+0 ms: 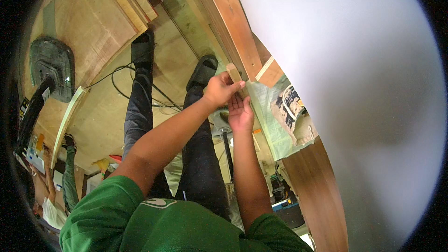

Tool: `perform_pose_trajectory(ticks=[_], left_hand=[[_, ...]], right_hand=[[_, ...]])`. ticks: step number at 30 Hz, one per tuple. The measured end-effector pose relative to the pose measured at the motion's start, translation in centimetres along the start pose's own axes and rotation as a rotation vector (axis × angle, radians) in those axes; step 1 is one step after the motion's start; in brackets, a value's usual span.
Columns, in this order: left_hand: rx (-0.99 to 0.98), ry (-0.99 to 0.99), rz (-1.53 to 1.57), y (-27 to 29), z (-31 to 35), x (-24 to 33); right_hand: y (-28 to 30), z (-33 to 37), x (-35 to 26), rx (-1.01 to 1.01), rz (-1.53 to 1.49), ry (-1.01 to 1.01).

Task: The person uses a wooden block with sandpaper to sand the edges and surface of a wooden board, turning it over to sand different sides.

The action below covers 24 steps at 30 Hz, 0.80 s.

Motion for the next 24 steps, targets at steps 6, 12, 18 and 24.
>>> perform_pose_trajectory(ticks=[6, 12, 18, 24], left_hand=[[-0.01, -0.019, -0.028, 0.8, -0.8, 0.1], [-0.037, -0.046, -0.042, 1.9, -1.4, 2.0], [-0.042, -0.048, -0.015, 2.7, -1.7, 2.6], [-0.019, -0.081, 0.066, 4.0, -2.6, 3.5]], right_hand=[[-2.1, 1.2, -0.3, -0.01, 0.046, 0.021], [-4.4, 1.1, -0.5, -0.063, 0.051, 0.053], [-5.3, 1.1, -0.4, -0.105, 0.041, 0.026], [-8.0, 1.4, -0.5, -0.209, 0.137, -0.004]])
Point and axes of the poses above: each hand's wrist, its own z-axis away from the middle knuckle, its own y-axis out of the back of the hand, x = y × z, the point moved 9 cm from there along -z, towards the middle knuckle, and after that the axes turned 5 degrees about x, right-handed, at the moved point
